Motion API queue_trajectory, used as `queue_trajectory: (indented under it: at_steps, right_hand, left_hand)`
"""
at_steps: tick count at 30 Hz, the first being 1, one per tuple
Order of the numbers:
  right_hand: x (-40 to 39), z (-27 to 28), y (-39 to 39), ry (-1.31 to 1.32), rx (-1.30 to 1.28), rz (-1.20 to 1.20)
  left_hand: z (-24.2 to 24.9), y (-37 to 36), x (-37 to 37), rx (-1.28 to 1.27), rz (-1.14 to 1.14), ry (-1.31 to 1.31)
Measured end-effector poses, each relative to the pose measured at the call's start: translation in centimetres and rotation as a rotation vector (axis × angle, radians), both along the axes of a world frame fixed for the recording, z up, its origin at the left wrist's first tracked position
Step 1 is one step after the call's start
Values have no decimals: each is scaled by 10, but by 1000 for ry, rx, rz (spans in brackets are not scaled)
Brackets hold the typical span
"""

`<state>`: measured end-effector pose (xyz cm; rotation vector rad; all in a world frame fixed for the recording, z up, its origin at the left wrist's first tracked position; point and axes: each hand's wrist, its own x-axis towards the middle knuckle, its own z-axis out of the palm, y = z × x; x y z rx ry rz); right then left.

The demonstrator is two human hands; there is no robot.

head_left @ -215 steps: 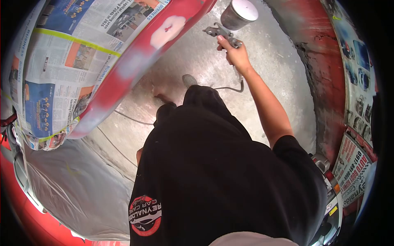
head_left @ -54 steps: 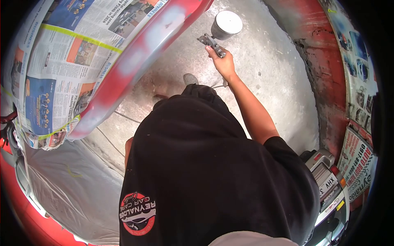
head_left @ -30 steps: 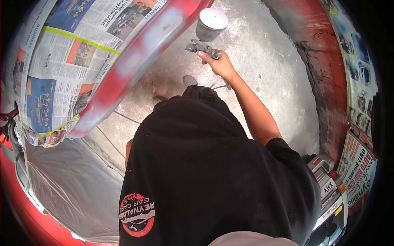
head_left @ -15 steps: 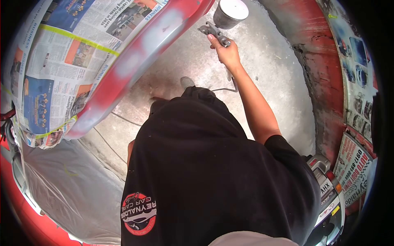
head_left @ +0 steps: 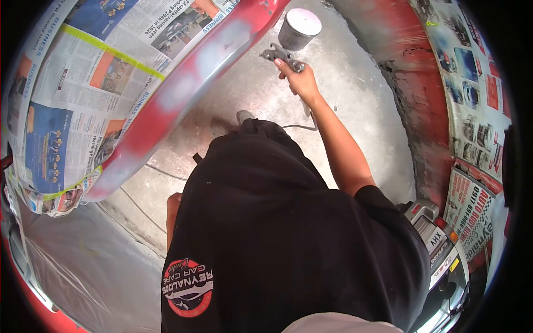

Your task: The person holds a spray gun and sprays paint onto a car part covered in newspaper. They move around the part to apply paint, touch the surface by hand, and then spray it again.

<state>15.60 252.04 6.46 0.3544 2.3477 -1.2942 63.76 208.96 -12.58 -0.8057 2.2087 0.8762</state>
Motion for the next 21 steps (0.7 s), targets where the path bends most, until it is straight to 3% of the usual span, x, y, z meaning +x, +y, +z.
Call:
queue_trajectory:
  at_steps: [2, 3, 4, 6, 9, 11, 13, 16, 18, 20, 21]
  right_hand:
    - [-8, 3, -3, 57, 73, -49]
    - [-14, -2, -2, 100, 98, -76]
    - [-16, -6, -1, 140, 124, -104]
    - [-23, -9, -3, 185, 134, -130]
    - [-21, 0, -8, 203, 128, -130]
    - [-11, 9, -10, 120, 48, -102]
    - [-5, 19, -15, 78, -35, -38]
    - [3, 31, -20, 28, -72, -18]
    - [-4, 25, -20, 29, -45, -47]
    - [-12, 18, -22, 49, 5, -82]
    - [-13, 17, -24, 56, 11, -98]
  left_hand:
    - [13, -8, -17, 71, 67, 36]
    - [-2, -22, -10, 221, 201, 248]
    - [31, -11, -38, 346, 388, 91]
    - [40, -14, -51, 405, 383, 119]
    - [56, -19, -71, 226, 53, 100]
    - [52, -24, -69, 216, 8, 107]
    - [62, -19, -82, 169, 94, 51]
    - [61, -19, -71, 347, 251, 135]
    - [32, -26, -52, 150, 39, 210]
    - [23, -17, -53, 115, 109, -51]
    - [18, -18, -51, 142, 132, -43]
